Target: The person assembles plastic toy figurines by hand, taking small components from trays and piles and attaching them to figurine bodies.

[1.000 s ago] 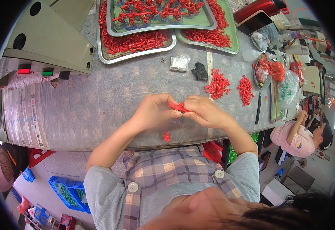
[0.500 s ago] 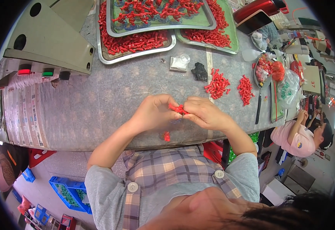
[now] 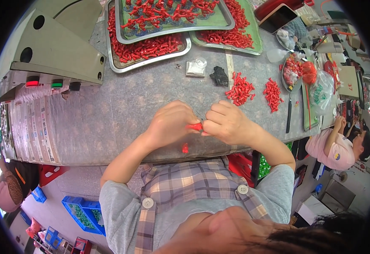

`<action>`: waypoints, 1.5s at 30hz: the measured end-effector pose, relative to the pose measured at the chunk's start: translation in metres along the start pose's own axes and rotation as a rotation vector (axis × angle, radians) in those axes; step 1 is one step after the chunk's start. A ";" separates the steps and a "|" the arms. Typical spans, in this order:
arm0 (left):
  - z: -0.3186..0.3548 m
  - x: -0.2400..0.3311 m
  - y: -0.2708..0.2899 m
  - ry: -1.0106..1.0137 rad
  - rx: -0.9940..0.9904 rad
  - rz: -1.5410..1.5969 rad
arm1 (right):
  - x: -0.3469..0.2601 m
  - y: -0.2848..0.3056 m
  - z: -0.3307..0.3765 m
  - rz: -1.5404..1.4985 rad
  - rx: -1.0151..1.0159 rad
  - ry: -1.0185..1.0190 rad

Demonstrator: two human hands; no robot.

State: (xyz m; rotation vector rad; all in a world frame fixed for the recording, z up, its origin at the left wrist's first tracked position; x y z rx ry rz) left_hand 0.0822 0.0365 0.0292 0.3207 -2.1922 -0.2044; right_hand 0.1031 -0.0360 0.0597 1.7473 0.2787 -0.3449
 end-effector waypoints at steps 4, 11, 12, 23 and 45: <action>-0.001 0.014 0.000 -0.146 0.005 -0.127 | -0.006 0.003 0.006 0.103 0.074 0.070; -0.005 0.026 -0.001 -0.227 -0.001 -0.265 | -0.010 0.011 0.014 0.212 0.181 0.050; -0.005 0.026 -0.001 -0.228 -0.002 -0.265 | -0.008 0.011 0.014 0.187 0.175 0.032; 0.014 -0.023 -0.012 0.572 0.048 0.123 | 0.020 -0.001 0.020 -0.270 0.224 -0.219; -0.001 -0.012 -0.004 0.455 -0.067 -0.086 | 0.062 -0.013 0.021 -0.849 0.288 -0.519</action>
Point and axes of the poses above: each hand's wrist, its own z-axis away from the middle knuckle, its own y-axis out of the back of the hand, x = y × z, the point moved 10 cm from there along -z, towards the middle knuckle, and after that the axes turned 11 degrees about -y, right-handed, at the moved point
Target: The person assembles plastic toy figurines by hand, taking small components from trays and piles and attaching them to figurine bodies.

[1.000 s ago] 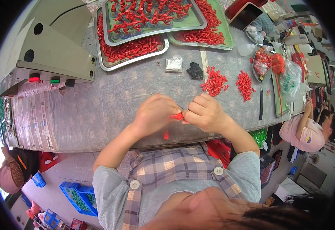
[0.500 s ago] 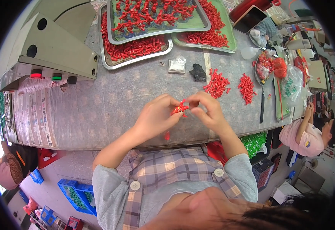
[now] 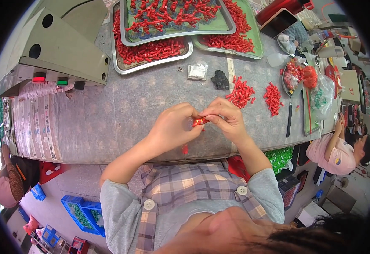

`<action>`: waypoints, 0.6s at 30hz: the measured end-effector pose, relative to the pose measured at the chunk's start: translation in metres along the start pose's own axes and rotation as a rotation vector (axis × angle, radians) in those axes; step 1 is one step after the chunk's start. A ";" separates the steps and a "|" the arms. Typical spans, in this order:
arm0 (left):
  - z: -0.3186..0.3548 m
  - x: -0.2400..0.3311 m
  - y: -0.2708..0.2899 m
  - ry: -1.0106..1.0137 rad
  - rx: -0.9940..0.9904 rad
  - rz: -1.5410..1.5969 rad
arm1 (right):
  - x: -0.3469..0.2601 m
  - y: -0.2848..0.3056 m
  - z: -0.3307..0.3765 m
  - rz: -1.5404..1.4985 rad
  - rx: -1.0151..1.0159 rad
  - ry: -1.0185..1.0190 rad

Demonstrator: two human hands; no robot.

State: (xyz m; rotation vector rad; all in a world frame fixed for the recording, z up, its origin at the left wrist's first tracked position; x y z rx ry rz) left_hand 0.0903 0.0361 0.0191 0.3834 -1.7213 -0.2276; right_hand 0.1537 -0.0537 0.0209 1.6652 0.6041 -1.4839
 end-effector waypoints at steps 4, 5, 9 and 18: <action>0.001 -0.003 0.000 0.016 -0.004 0.026 | 0.001 -0.001 0.000 -0.027 0.003 -0.027; 0.000 -0.004 0.000 0.026 -0.008 0.031 | 0.000 -0.001 0.001 -0.026 0.002 -0.018; -0.004 -0.009 0.001 0.033 -0.027 0.041 | -0.006 0.004 -0.002 0.061 0.024 0.002; -0.090 -0.045 0.145 -0.130 0.571 0.151 | 0.004 0.064 0.006 -0.176 0.298 -0.012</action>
Point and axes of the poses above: each hand's wrist, its own z-axis away from the middle knuckle, its own y-axis out of the back of the hand, x = y × z, the point moved 10 cm from there along -z, towards the middle knuckle, and after that the axes turned 11 degrees about -y, right-handed, at the moved point
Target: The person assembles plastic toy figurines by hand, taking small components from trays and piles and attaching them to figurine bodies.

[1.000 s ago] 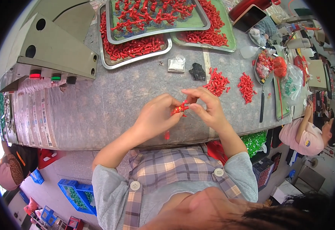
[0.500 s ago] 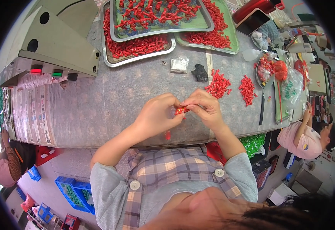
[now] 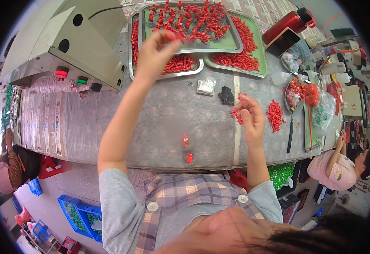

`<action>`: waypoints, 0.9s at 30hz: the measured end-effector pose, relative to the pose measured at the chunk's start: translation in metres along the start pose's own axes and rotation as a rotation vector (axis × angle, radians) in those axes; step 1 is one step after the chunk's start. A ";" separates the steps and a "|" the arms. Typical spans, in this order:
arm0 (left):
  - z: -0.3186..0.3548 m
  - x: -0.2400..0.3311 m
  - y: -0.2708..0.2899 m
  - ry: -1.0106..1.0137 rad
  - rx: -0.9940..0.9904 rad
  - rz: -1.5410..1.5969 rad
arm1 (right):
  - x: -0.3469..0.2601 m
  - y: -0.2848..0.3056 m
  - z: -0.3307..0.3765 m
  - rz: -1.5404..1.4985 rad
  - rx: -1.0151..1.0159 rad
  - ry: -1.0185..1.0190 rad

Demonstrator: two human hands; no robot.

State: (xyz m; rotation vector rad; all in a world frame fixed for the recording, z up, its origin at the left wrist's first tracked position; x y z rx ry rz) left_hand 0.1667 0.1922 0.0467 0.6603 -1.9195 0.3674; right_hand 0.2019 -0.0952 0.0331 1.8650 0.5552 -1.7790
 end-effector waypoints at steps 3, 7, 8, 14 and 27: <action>-0.042 -0.009 -0.003 -0.069 0.025 -0.042 | 0.012 0.004 0.003 0.110 0.036 -0.013; -0.052 0.009 -0.086 -0.194 -0.146 -0.304 | 0.021 0.011 0.004 0.150 0.091 -0.038; -0.054 0.011 -0.102 -0.281 -0.150 -0.353 | 0.022 0.010 0.004 0.161 0.094 -0.052; -0.048 -0.007 -0.153 -0.639 -0.135 -0.898 | 0.016 0.015 0.007 0.221 0.124 -0.014; 0.146 0.019 -0.051 0.012 -0.869 -0.410 | 0.013 0.002 -0.016 1.085 -0.048 0.216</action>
Point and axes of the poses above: each hand's wrist, its own z-axis away from the middle knuckle, its own y-axis out of the back of the hand, x = y × z, the point moved 10 cm from there along -z, towards the middle knuckle, and after that the axes turned 11 degrees about -y, right-handed, at the moved point
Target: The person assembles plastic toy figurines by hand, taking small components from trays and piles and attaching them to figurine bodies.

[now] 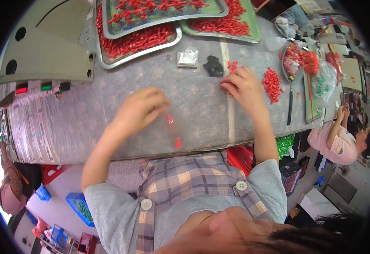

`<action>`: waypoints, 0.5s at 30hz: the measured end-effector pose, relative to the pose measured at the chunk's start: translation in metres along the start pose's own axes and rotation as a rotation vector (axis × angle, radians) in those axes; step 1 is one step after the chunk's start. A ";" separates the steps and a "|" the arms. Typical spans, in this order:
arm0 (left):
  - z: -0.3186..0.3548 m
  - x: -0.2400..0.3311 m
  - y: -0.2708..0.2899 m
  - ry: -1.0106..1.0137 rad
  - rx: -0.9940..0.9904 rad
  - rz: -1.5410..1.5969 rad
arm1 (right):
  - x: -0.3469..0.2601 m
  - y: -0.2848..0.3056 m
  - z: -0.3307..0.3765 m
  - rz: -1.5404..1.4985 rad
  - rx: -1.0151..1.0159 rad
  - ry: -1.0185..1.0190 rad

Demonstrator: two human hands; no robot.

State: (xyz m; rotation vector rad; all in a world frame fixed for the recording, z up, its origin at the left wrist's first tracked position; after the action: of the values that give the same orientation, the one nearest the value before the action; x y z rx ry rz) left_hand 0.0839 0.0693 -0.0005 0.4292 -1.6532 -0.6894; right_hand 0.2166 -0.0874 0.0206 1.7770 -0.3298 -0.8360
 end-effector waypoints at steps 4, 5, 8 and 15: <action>0.022 0.018 -0.026 -0.056 -0.015 0.023 | 0.000 -0.014 -0.007 0.098 -0.112 -0.045; 0.024 0.023 -0.030 -0.101 -0.007 -0.030 | 0.003 -0.016 -0.009 0.115 -0.144 -0.076; 0.022 0.024 -0.038 -0.162 -0.027 -0.080 | 0.001 -0.017 -0.014 0.093 -0.173 -0.035; 0.009 0.006 -0.040 -0.101 -0.073 -0.074 | 0.000 -0.018 -0.019 0.111 -0.206 0.044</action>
State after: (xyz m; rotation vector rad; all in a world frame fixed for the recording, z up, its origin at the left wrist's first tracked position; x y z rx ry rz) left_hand 0.0701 0.0371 -0.0225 0.4098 -1.7079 -0.8355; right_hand 0.2263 -0.0672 0.0068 1.5691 -0.2996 -0.7237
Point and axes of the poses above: each hand's wrist, its own z-axis away from the middle knuckle, its own y-axis out of the back of the hand, x = y × z, the point moved 10 cm from there along -z, towards the middle knuckle, and after that the axes turned 11 degrees about -y, right-handed, at the moved point
